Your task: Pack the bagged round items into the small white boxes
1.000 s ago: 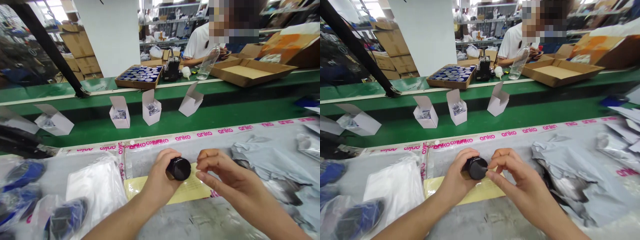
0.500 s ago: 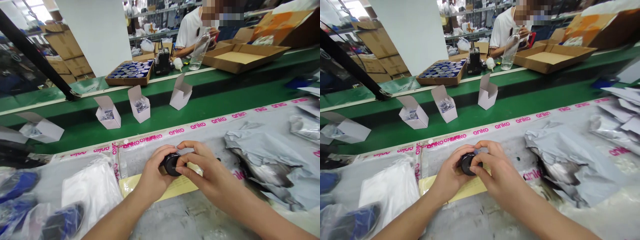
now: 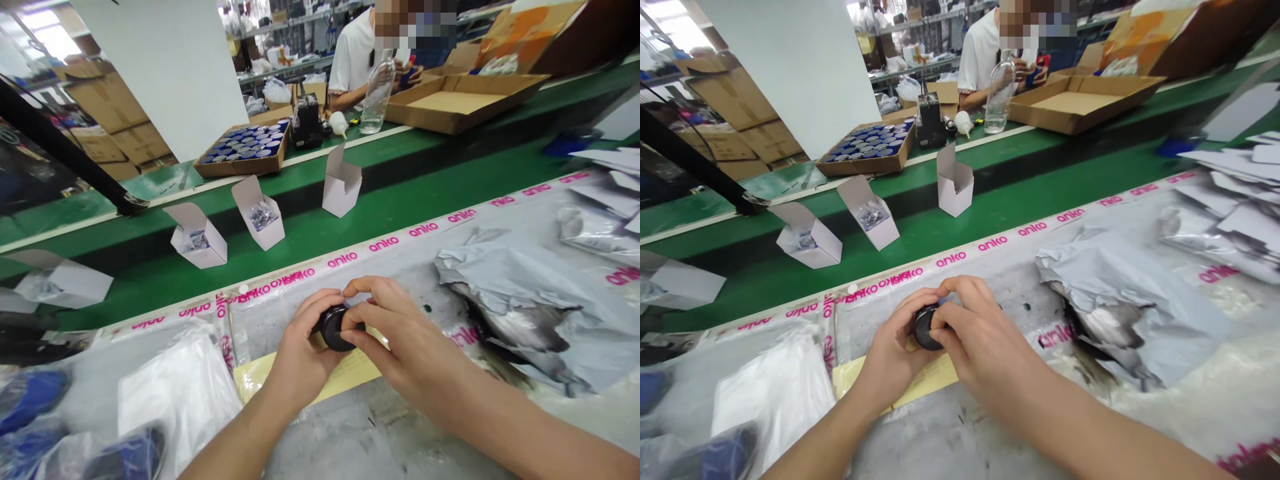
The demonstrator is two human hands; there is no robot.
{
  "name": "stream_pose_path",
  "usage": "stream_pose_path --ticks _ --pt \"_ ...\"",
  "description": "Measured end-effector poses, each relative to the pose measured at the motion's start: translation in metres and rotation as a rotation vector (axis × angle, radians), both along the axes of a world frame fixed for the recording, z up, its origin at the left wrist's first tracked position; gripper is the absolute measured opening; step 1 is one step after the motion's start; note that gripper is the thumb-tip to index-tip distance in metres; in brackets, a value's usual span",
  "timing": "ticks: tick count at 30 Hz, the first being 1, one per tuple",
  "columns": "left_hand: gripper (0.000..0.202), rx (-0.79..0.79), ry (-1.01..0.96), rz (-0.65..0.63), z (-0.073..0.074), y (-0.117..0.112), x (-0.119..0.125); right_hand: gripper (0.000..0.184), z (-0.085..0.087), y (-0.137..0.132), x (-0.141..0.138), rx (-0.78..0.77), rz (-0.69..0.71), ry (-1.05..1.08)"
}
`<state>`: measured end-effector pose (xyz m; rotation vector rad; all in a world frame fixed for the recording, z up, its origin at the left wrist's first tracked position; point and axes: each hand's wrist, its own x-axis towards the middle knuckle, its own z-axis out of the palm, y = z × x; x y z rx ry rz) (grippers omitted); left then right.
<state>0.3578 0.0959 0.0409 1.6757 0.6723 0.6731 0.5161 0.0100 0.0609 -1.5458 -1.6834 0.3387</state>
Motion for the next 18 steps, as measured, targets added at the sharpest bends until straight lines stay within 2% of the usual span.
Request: stream_pose_path --ticks 14,18 --pt "0.048 0.021 0.0 0.01 -0.003 -0.001 0.0 0.017 -0.006 -0.002 -0.008 0.105 -0.045 -0.046" --pt "0.047 0.044 0.01 0.011 -0.003 -0.002 -0.001 0.016 -0.012 -0.002 -0.012 0.09 -0.055 0.043"
